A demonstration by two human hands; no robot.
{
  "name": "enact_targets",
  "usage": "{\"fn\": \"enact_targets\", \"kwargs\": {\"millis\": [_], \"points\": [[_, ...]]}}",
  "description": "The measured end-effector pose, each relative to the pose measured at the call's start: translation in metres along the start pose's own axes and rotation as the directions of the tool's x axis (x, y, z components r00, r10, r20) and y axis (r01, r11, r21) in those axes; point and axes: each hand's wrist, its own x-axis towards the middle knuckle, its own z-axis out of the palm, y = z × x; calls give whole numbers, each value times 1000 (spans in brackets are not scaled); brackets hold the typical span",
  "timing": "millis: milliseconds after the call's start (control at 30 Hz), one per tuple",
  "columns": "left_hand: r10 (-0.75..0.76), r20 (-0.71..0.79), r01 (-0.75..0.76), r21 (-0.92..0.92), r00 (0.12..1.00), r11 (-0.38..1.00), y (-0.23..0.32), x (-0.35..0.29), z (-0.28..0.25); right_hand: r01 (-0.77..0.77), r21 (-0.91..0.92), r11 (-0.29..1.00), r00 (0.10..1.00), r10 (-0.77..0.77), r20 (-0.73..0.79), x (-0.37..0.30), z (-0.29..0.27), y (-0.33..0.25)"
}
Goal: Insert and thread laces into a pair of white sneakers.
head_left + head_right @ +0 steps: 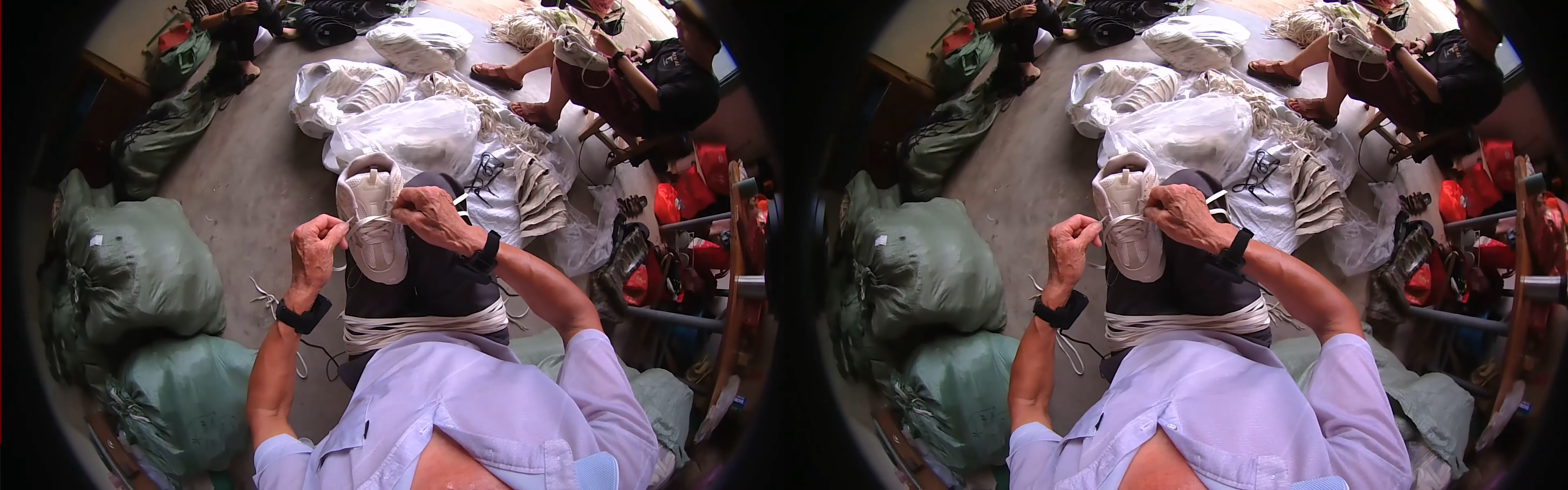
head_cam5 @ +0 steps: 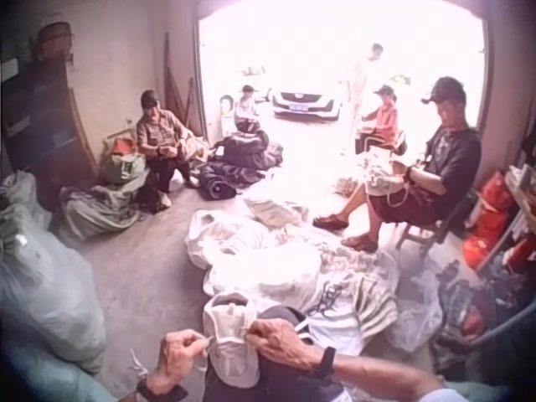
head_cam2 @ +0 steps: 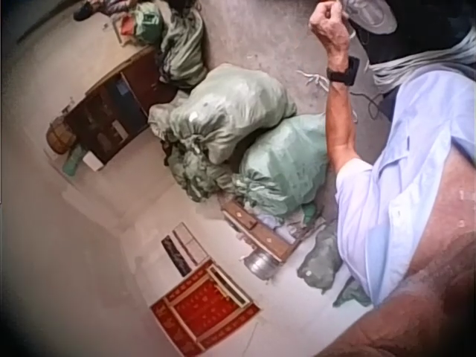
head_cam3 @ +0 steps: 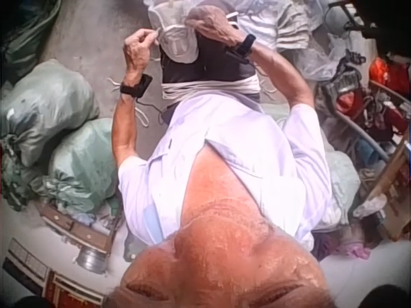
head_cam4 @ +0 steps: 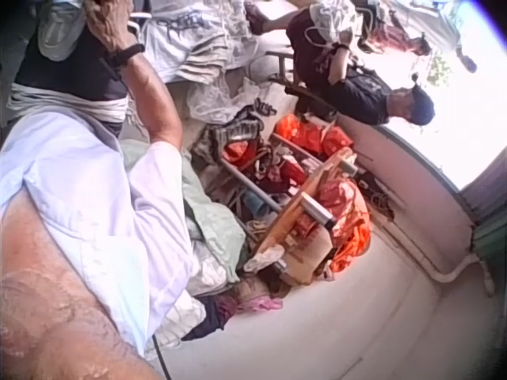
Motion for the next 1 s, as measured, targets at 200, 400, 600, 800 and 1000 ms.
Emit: {"fn": "enact_targets", "kwargs": {"millis": [200,400,600,800,1000], "points": [[-6,43,8,-34,999,999,-4,4,1,-21,21,1000,1000,20,19,4,-1,0],[-3,91,7,-49,996,999,9,24,6,66,-64,996,996,-70,-62,5,-7,4],[364,46,-342,465,930,816,8,21,-5,375,-546,749,908,-415,56,3,-7,-20],[688,389,-753,552,612,357,53,40,-18,676,-409,613,730,-632,260,21,-25,-18],[427,672,-774,370,605,514,47,60,-24,632,-227,741,772,-577,266,34,-32,-8]]}}
